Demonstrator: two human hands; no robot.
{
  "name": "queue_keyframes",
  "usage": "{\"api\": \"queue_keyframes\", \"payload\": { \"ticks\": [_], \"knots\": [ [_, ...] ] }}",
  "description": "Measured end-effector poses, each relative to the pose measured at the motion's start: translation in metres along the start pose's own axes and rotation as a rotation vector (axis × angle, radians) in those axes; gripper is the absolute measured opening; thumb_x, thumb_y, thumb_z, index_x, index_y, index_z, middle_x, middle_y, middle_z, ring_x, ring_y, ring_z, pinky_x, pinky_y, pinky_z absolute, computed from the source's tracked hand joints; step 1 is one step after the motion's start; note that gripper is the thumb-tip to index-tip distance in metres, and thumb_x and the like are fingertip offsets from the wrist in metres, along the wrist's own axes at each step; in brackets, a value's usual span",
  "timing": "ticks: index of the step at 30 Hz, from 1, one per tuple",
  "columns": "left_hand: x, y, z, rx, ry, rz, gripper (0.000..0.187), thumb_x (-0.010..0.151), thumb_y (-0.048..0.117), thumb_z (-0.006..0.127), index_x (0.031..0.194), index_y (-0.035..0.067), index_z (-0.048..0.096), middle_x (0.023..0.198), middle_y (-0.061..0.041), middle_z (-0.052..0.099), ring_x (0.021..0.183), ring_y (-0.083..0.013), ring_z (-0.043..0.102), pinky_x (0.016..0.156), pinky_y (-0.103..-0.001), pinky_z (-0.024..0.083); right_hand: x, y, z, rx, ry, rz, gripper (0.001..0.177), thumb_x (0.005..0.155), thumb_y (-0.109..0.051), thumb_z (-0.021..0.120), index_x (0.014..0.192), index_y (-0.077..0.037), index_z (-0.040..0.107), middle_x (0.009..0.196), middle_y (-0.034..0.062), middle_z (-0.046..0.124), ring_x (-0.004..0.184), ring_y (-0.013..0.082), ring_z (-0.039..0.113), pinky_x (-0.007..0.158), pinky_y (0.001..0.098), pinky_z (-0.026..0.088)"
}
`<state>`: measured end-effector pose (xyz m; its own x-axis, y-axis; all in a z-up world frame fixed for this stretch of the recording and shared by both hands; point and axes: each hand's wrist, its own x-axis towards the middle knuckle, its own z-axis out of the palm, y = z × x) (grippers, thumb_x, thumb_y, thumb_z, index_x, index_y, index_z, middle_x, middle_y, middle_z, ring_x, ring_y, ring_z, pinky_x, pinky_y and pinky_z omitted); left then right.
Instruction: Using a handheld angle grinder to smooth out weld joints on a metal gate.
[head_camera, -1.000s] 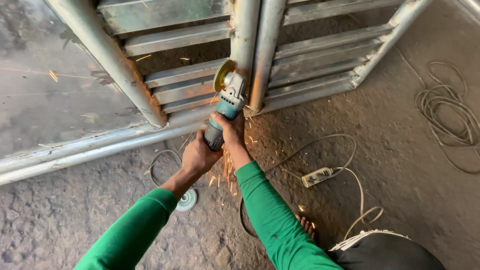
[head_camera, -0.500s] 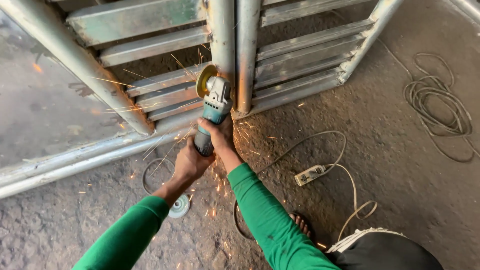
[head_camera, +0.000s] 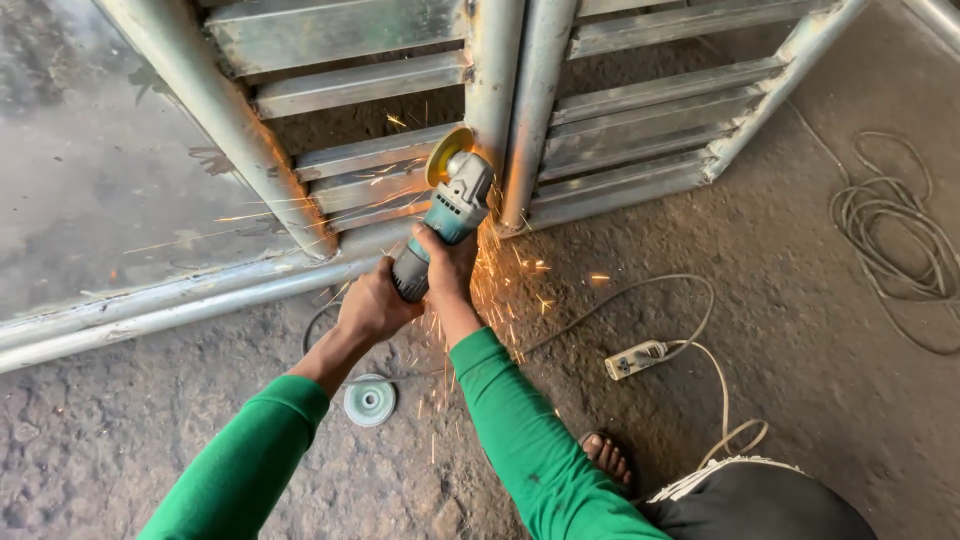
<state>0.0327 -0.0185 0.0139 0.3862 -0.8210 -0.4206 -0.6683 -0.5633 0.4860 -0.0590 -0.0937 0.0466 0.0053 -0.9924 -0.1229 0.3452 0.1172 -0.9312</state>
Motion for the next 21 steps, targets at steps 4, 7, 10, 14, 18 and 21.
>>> {"api": "queue_keyframes", "payload": {
  "ticks": [4, 7, 10, 14, 18, 21],
  "knots": [
    [0.001, -0.005, 0.0, 0.005, -0.006, 0.012, 0.078, 0.066, 0.054, 0.082, 0.127, 0.015, 0.056, 0.109, -0.021, 0.074, 0.106, -0.043, 0.072, 0.09, -0.056, 0.058, 0.004, 0.02, -0.004, 0.022, 0.044, 0.053, 0.067, 0.069, -0.025, 0.091, 0.122, -0.006, 0.055, 0.106, 0.0104, 0.058, 0.103, 0.0215, 0.059, 0.086, 0.0469, 0.046],
    [0.003, -0.005, -0.004, -0.01, -0.017, 0.015, 0.075, 0.067, 0.053, 0.081, 0.126, 0.014, 0.056, 0.109, -0.022, 0.073, 0.107, -0.0437, 0.071, 0.09, -0.056, 0.057, 0.007, 0.018, -0.002, 0.012, 0.061, 0.09, 0.071, 0.068, -0.027, 0.092, 0.125, -0.007, 0.056, 0.111, 0.0111, 0.058, 0.107, 0.0222, 0.059, 0.089, 0.0475, 0.045],
    [-0.008, -0.006, 0.0, 0.021, -0.051, 0.008, 0.075, 0.068, 0.056, 0.08, 0.125, 0.013, 0.055, 0.109, -0.023, 0.073, 0.107, -0.0439, 0.071, 0.09, -0.056, 0.058, 0.0, 0.025, -0.01, 0.007, 0.085, 0.133, 0.07, 0.068, -0.027, 0.092, 0.126, -0.007, 0.057, 0.111, 0.0118, 0.058, 0.107, 0.0231, 0.059, 0.089, 0.0478, 0.045],
    [-0.01, 0.006, -0.017, 0.076, -0.037, 0.016, 0.078, 0.07, 0.058, 0.079, 0.125, 0.009, 0.055, 0.112, -0.027, 0.072, 0.108, -0.0467, 0.07, 0.092, -0.059, 0.057, 0.006, 0.013, 0.001, 0.013, 0.091, 0.148, 0.069, 0.069, -0.026, 0.089, 0.125, -0.003, 0.058, 0.115, 0.0165, 0.058, 0.113, 0.0274, 0.058, 0.094, 0.0504, 0.044],
    [-0.015, 0.001, -0.008, 0.054, -0.025, 0.039, 0.078, 0.07, 0.058, 0.08, 0.125, 0.01, 0.054, 0.111, -0.027, 0.072, 0.107, -0.047, 0.071, 0.091, -0.059, 0.056, -0.003, 0.01, -0.004, 0.03, 0.042, 0.1, 0.07, 0.068, -0.027, 0.091, 0.125, -0.006, 0.056, 0.112, 0.0117, 0.056, 0.109, 0.0242, 0.056, 0.091, 0.0497, 0.044],
    [-0.006, 0.008, -0.015, 0.021, -0.006, 0.016, 0.078, 0.068, 0.055, 0.082, 0.127, 0.012, 0.054, 0.109, -0.024, 0.073, 0.107, -0.0444, 0.071, 0.09, -0.056, 0.058, 0.006, 0.0, 0.004, 0.019, 0.04, 0.113, 0.072, 0.069, -0.029, 0.091, 0.126, -0.007, 0.054, 0.112, 0.0124, 0.055, 0.109, 0.0247, 0.057, 0.089, 0.051, 0.044]
  ]
}}
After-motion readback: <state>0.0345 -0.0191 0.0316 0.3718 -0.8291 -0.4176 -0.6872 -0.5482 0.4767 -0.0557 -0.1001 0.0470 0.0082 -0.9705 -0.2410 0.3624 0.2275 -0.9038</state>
